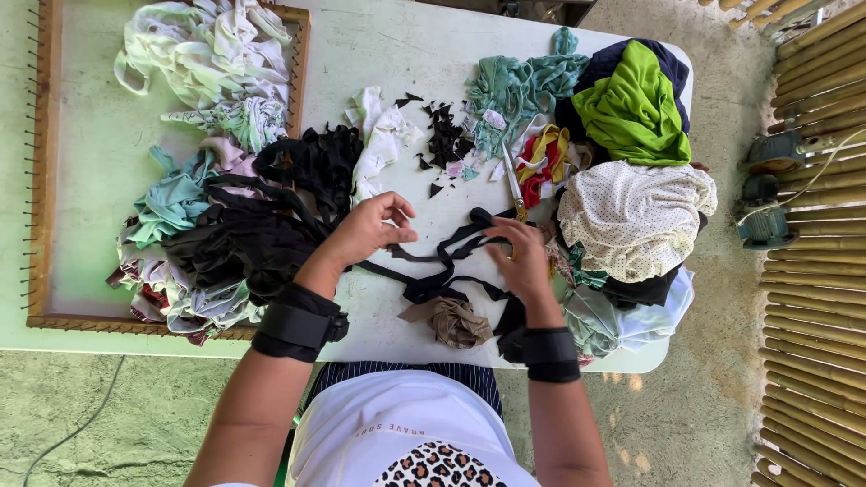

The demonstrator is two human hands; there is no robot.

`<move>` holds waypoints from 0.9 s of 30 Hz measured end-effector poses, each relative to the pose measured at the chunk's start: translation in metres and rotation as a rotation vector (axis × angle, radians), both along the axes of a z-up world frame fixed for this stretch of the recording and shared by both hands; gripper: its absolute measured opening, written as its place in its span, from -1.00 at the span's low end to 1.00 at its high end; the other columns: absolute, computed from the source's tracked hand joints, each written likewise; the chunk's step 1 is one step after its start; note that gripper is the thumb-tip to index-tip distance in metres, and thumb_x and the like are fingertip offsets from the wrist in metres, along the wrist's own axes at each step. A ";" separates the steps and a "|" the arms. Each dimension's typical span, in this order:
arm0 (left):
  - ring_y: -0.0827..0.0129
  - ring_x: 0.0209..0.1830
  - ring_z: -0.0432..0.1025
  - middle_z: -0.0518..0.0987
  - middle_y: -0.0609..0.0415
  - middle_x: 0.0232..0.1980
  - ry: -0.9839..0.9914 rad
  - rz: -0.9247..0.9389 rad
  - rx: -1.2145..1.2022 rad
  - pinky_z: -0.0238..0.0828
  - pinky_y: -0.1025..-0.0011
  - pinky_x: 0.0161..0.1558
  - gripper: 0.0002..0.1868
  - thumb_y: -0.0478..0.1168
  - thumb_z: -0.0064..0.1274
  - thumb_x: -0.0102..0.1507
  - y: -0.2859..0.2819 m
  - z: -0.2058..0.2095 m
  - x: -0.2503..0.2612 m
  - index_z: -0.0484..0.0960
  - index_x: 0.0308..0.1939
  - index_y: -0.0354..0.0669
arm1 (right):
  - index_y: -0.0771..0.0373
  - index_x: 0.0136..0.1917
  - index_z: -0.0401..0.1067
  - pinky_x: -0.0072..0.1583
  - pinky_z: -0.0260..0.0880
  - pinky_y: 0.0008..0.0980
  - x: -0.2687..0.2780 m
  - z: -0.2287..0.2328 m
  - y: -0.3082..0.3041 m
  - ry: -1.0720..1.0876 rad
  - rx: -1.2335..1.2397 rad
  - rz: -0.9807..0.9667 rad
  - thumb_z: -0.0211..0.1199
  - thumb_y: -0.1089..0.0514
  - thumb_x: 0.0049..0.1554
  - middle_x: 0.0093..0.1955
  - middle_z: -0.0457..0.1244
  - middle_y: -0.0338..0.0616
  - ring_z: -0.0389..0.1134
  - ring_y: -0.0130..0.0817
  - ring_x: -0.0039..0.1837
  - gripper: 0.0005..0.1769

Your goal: The person cuts scrap fabric into strips with handheld scissors, aligning and straightening the fabric by hand between cuts.

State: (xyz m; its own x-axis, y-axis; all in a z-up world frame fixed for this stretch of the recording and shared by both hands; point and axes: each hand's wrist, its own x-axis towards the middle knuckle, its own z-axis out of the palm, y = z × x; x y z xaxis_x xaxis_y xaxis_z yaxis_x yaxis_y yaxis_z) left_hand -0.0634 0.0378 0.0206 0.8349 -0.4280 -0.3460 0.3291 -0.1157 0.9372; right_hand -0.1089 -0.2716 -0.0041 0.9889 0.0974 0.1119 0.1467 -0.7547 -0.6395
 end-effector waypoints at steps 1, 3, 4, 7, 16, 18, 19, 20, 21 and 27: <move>0.69 -0.37 0.36 0.54 0.29 -0.27 0.001 -0.002 0.001 0.32 0.62 -0.37 -0.62 -0.21 0.37 0.13 -0.005 -0.007 0.000 0.54 -0.07 -0.17 | 0.20 -0.01 0.62 0.31 0.17 -0.16 0.000 -0.002 0.014 0.001 0.001 -0.002 0.48 0.23 -0.06 0.25 0.36 -0.07 0.23 -0.05 0.27 -0.71; 0.65 -0.28 0.36 0.48 0.26 -0.27 -0.234 -0.024 -0.136 0.41 0.61 -0.22 -0.59 -0.20 0.42 0.15 -0.015 -0.021 0.000 0.46 -0.15 -0.17 | 0.19 0.08 0.52 0.40 0.27 -0.31 0.002 -0.006 0.042 0.192 0.346 0.111 0.39 0.23 0.08 0.32 0.35 -0.15 0.33 -0.27 0.37 -0.74; 0.65 -0.28 0.36 0.48 0.26 -0.27 -0.236 -0.024 -0.133 0.41 0.61 -0.22 -0.59 -0.20 0.42 0.15 -0.018 -0.020 0.002 0.46 -0.15 -0.17 | 0.19 0.08 0.52 0.40 0.27 -0.31 0.003 -0.015 0.054 0.190 0.349 0.112 0.39 0.23 0.08 0.32 0.35 -0.15 0.33 -0.27 0.37 -0.74; 0.62 -0.33 0.29 0.42 0.23 -0.35 -0.322 0.009 0.015 0.34 0.57 -0.32 -0.50 -0.19 0.49 0.08 -0.024 -0.006 0.003 0.39 -0.22 -0.17 | 0.24 0.24 0.26 0.45 0.25 -0.37 0.003 -0.041 0.086 0.469 1.036 0.243 0.25 0.32 0.14 0.36 0.27 -0.09 0.27 -0.36 0.42 -0.60; 0.57 -0.44 0.42 0.56 0.18 -0.33 0.016 0.176 -0.128 0.44 0.52 -0.36 -0.70 -0.09 0.24 0.27 -0.011 -0.024 0.000 0.53 -0.19 -0.23 | 0.30 0.04 0.24 0.13 0.37 -0.51 0.006 -0.025 0.101 0.435 0.992 0.264 0.15 0.46 0.23 0.02 0.30 -0.21 0.33 -0.55 0.09 -0.82; 0.56 -0.34 0.52 0.67 0.09 -0.30 0.056 0.032 -0.049 0.50 0.55 -0.25 -0.78 -0.16 0.22 0.32 -0.008 -0.019 -0.003 0.71 -0.13 -0.29 | 0.31 0.01 0.28 0.05 0.36 -0.52 0.005 -0.019 0.092 0.470 0.929 0.171 0.14 0.44 0.21 -0.09 0.30 -0.25 0.36 -0.54 0.01 -0.86; 0.56 -0.34 0.52 0.67 0.09 -0.30 0.059 0.028 -0.052 0.50 0.55 -0.25 -0.78 -0.16 0.22 0.32 -0.010 -0.023 -0.005 0.71 -0.13 -0.29 | 0.31 0.01 0.28 0.05 0.36 -0.52 0.004 -0.021 0.088 0.471 0.928 0.165 0.14 0.44 0.21 -0.09 0.30 -0.25 0.36 -0.54 0.01 -0.86; 0.56 -0.31 0.55 0.69 0.10 -0.27 0.042 0.007 -0.084 0.53 0.54 -0.21 -0.79 -0.22 0.27 0.23 -0.012 -0.028 -0.005 0.71 -0.13 -0.29 | 0.31 0.01 0.29 0.05 0.38 -0.53 0.004 -0.023 0.085 0.477 0.926 0.164 0.15 0.43 0.21 -0.09 0.31 -0.26 0.37 -0.55 0.00 -0.87; 0.57 -0.27 0.57 0.72 0.11 -0.25 0.025 -0.015 -0.116 0.57 0.53 -0.18 -0.76 -0.29 0.32 0.14 -0.014 -0.032 -0.006 0.71 -0.14 -0.30 | 0.31 0.00 0.31 0.05 0.40 -0.53 0.004 -0.024 0.081 0.483 0.925 0.164 0.16 0.41 0.20 -0.09 0.31 -0.26 0.37 -0.55 -0.02 -0.88; 0.55 -0.37 0.50 0.67 0.13 -0.37 -0.017 -0.022 -0.066 0.49 0.51 -0.27 -0.86 -0.31 0.30 0.20 -0.025 -0.056 -0.006 0.69 -0.26 -0.33 | 0.31 0.10 0.44 0.03 0.40 -0.55 -0.001 0.005 0.069 0.365 0.700 0.082 0.35 0.33 0.13 -0.05 0.33 -0.31 0.35 -0.58 0.01 -0.74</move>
State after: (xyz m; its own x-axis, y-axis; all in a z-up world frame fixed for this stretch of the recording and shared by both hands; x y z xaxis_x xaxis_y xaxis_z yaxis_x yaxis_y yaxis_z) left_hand -0.0690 0.0131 -0.0351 0.8305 -0.4682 -0.3019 0.3107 -0.0604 0.9486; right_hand -0.1094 -0.2026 0.0005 0.9676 0.1987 -0.1561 -0.1262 -0.1555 -0.9798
